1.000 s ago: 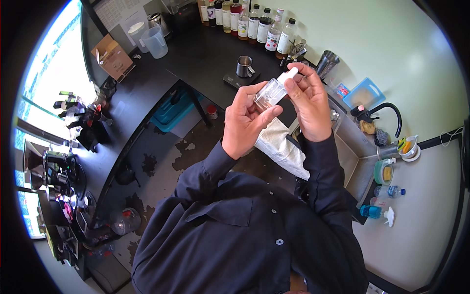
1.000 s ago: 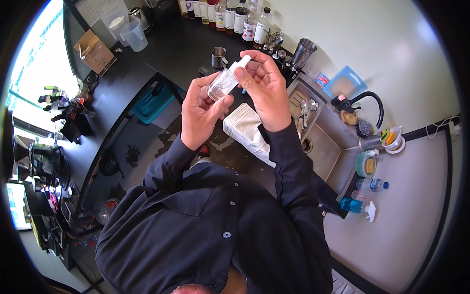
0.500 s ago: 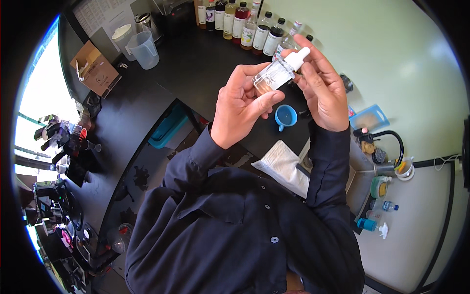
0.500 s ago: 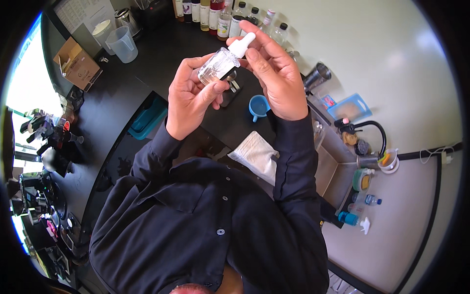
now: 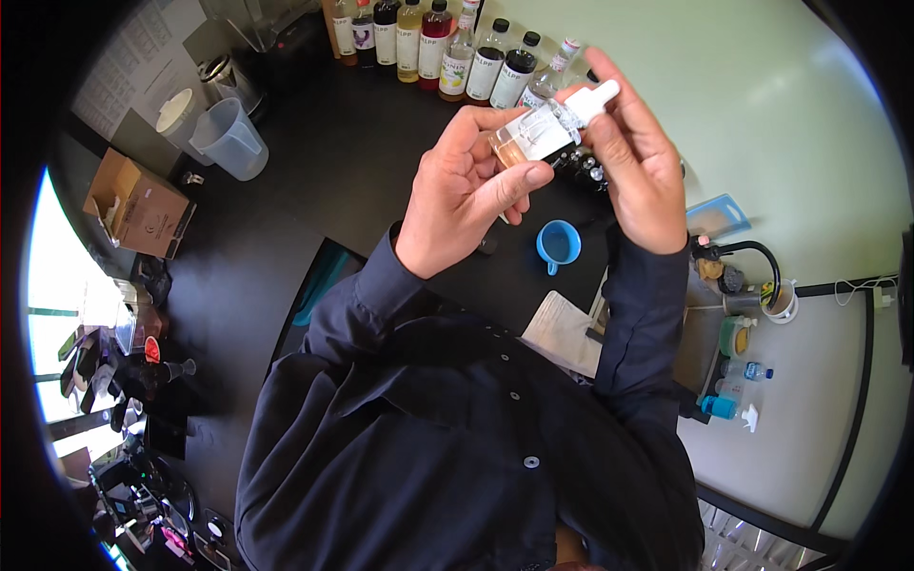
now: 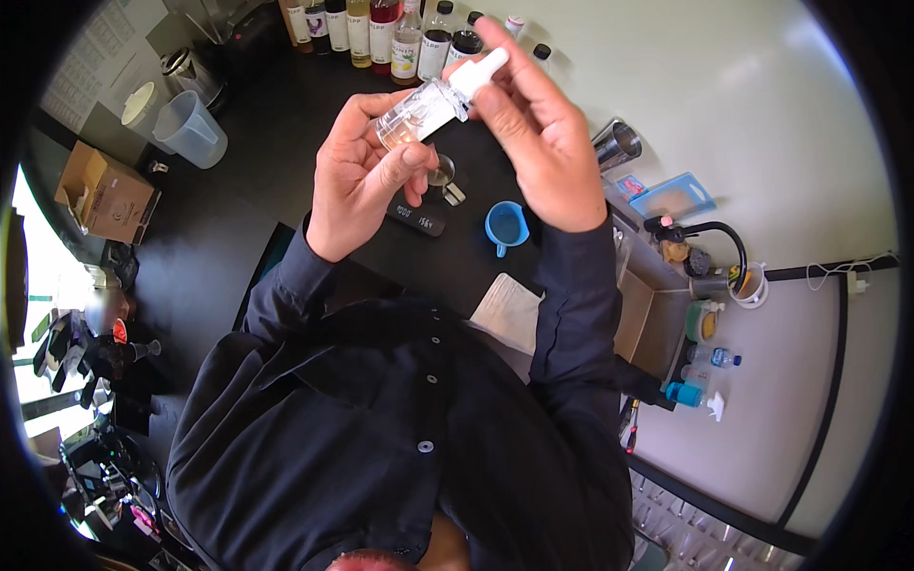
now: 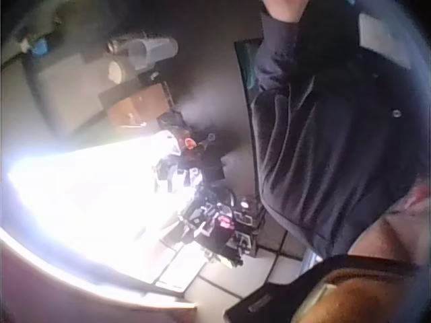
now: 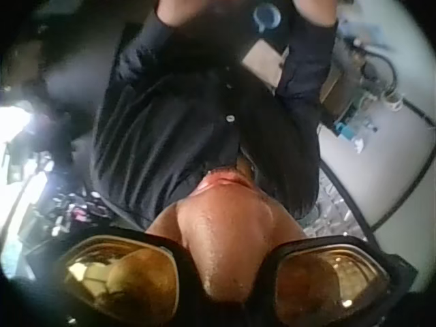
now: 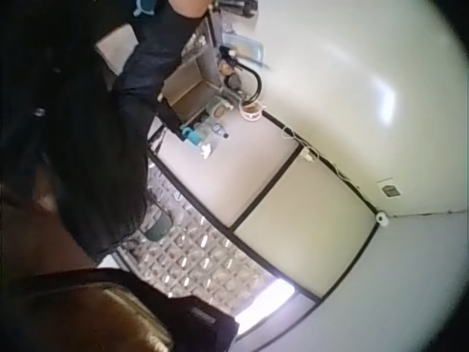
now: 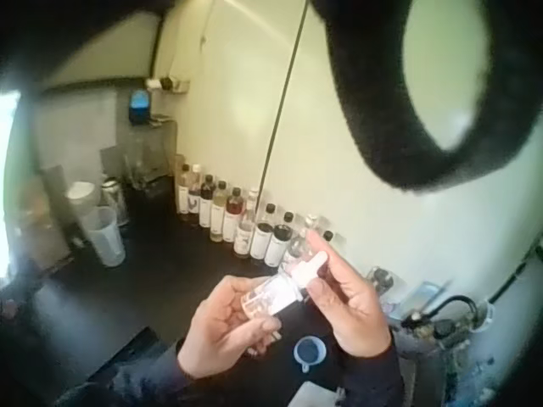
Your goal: Cleaning and organizing tools at a coffee shop espresso bar, including handling small dropper bottles and coffee machine parts.
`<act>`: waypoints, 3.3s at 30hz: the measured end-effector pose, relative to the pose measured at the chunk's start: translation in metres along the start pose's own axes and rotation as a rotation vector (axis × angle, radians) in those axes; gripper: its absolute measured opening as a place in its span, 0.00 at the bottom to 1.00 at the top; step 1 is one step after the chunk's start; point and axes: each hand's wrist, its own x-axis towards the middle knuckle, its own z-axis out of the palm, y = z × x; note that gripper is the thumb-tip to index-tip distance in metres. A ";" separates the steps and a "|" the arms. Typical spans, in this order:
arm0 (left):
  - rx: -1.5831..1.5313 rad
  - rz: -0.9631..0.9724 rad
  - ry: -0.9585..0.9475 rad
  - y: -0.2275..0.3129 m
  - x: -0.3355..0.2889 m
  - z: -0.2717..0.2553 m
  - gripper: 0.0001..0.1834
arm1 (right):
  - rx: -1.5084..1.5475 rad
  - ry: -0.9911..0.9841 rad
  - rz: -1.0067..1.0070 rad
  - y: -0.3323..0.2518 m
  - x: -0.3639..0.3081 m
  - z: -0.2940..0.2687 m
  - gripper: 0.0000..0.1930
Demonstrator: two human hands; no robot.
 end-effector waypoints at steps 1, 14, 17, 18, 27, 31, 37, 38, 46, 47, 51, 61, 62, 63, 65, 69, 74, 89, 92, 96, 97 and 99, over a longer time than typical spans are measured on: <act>-0.028 -0.007 -0.006 -0.002 0.003 -0.002 0.24 | -0.003 -0.004 0.010 0.001 0.000 0.003 0.27; 0.041 -0.051 -0.043 -0.011 0.014 -0.016 0.24 | 0.062 0.190 0.068 0.022 0.012 0.000 0.12; 0.024 -0.046 -0.042 -0.013 0.014 -0.019 0.24 | 0.031 0.207 0.063 0.020 0.015 0.005 0.11; 0.018 -0.043 -0.039 -0.013 0.014 -0.019 0.24 | 0.060 0.207 0.080 0.018 0.017 0.007 0.11; 0.021 -0.039 -0.032 -0.014 0.019 -0.025 0.24 | 0.037 0.195 0.072 0.024 0.024 0.002 0.13; -0.006 -0.027 -0.011 -0.018 0.019 -0.027 0.25 | 0.051 0.266 0.085 0.020 0.028 0.008 0.13; -0.081 -0.106 0.017 -0.030 0.020 -0.035 0.23 | 0.047 0.291 0.145 0.045 0.028 0.002 0.13; -0.080 -0.109 0.008 -0.037 0.020 -0.039 0.23 | 0.108 0.303 0.157 0.053 0.027 0.004 0.12; 0.113 -0.197 0.014 -0.147 0.012 -0.090 0.24 | 0.183 0.444 0.363 0.185 -0.006 -0.012 0.11; 0.345 -0.196 -0.029 -0.154 0.013 -0.098 0.24 | 0.191 0.474 0.386 0.196 -0.010 -0.013 0.11; 0.554 -0.210 -0.058 -0.176 0.011 -0.108 0.25 | 0.147 0.538 0.411 0.230 -0.022 -0.018 0.12; 0.357 -0.290 -0.091 -0.191 0.003 -0.112 0.23 | 0.171 0.632 0.407 0.238 -0.032 -0.033 0.11; 0.344 -0.345 -0.123 -0.191 0.003 -0.113 0.23 | 0.171 0.633 0.407 0.240 -0.034 -0.034 0.11; 0.344 -0.346 -0.123 -0.192 0.003 -0.113 0.23 | 0.144 0.630 0.409 0.242 -0.037 -0.034 0.11; 0.213 -0.296 -0.043 -0.194 0.001 -0.111 0.24 | 0.119 0.623 0.415 0.245 -0.042 -0.031 0.11; 0.000 -0.273 0.006 -0.184 0.000 -0.106 0.22 | -0.100 0.584 0.387 0.245 -0.049 -0.023 0.09; -0.137 -0.319 0.045 -0.165 0.001 -0.101 0.22 | -0.435 0.526 0.339 0.240 -0.055 -0.012 0.08; -0.189 -0.319 0.025 -0.154 -0.001 -0.096 0.24 | -0.637 0.413 0.293 0.233 -0.053 0.002 0.06; -0.187 -0.322 0.023 -0.157 -0.001 -0.098 0.24 | -0.629 0.423 0.282 0.231 -0.051 0.003 0.06; -0.172 -0.324 0.018 -0.159 -0.003 -0.099 0.24 | -0.462 0.536 0.324 0.236 -0.052 -0.007 0.07; -0.169 -0.333 0.024 -0.158 -0.003 -0.099 0.24 | -0.386 0.577 0.343 0.240 -0.052 -0.012 0.08; -0.168 -0.341 0.026 -0.157 -0.004 -0.098 0.24 | -0.239 0.622 0.383 0.248 -0.056 -0.021 0.09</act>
